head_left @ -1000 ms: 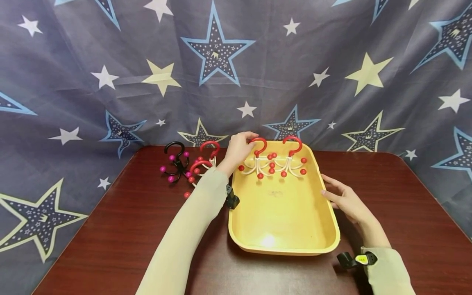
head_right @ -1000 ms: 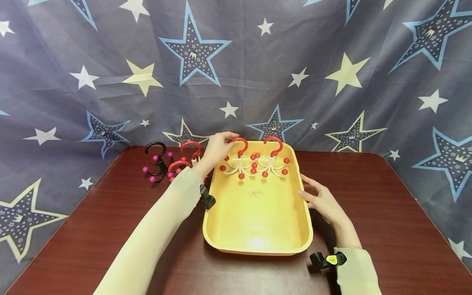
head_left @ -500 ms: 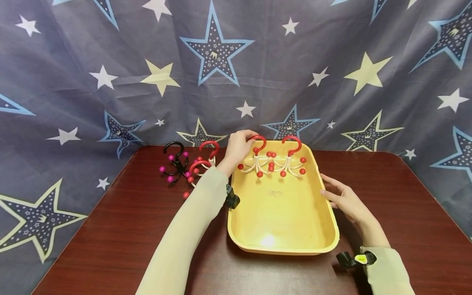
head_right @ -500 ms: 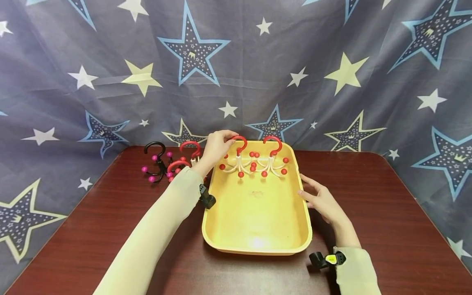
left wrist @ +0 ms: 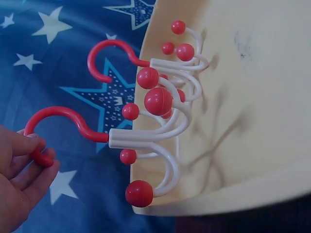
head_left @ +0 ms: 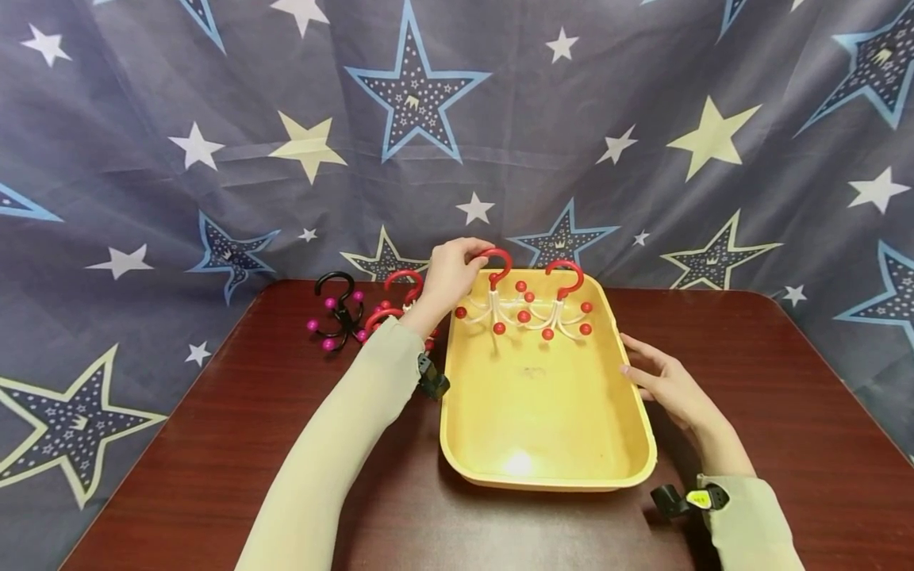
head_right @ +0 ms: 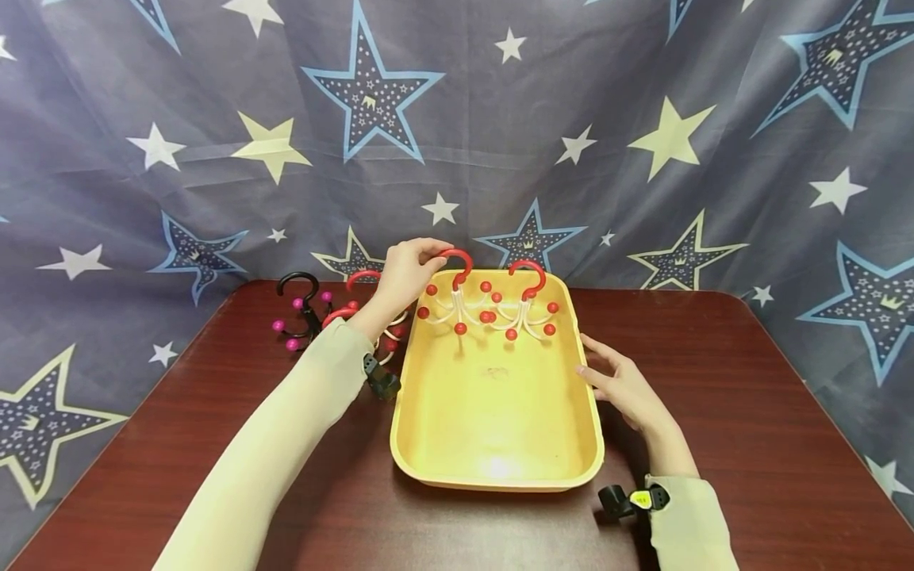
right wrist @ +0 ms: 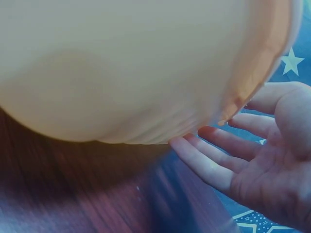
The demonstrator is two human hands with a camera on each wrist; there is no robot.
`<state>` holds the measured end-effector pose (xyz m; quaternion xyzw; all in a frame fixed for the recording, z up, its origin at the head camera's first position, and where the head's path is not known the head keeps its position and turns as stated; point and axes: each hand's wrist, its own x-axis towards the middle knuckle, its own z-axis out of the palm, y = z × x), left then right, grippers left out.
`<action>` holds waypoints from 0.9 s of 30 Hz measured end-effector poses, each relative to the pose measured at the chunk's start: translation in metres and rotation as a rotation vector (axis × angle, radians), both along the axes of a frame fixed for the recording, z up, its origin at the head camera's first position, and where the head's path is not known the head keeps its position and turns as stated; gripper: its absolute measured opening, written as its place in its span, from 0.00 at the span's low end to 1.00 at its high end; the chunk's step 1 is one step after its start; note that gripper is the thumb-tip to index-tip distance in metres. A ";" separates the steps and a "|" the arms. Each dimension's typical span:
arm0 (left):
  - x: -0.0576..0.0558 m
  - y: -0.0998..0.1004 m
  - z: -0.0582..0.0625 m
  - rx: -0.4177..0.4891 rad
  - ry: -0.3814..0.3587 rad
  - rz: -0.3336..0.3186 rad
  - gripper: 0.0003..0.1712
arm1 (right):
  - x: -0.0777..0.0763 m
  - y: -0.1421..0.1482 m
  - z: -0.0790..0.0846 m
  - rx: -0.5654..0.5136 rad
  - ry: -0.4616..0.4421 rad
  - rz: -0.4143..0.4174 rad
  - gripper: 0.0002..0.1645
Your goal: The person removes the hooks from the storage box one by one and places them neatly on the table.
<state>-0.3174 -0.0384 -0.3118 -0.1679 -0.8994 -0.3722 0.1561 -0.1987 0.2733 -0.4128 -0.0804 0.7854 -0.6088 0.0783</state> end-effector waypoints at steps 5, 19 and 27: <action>0.007 -0.007 0.008 0.001 0.021 -0.018 0.12 | 0.000 0.000 0.000 0.001 0.001 0.000 0.38; 0.029 -0.029 0.034 0.082 0.132 -0.071 0.13 | 0.000 0.001 -0.001 -0.027 -0.006 0.001 0.39; 0.040 -0.047 0.052 0.094 0.181 -0.071 0.13 | 0.000 0.001 -0.001 -0.027 -0.004 0.000 0.38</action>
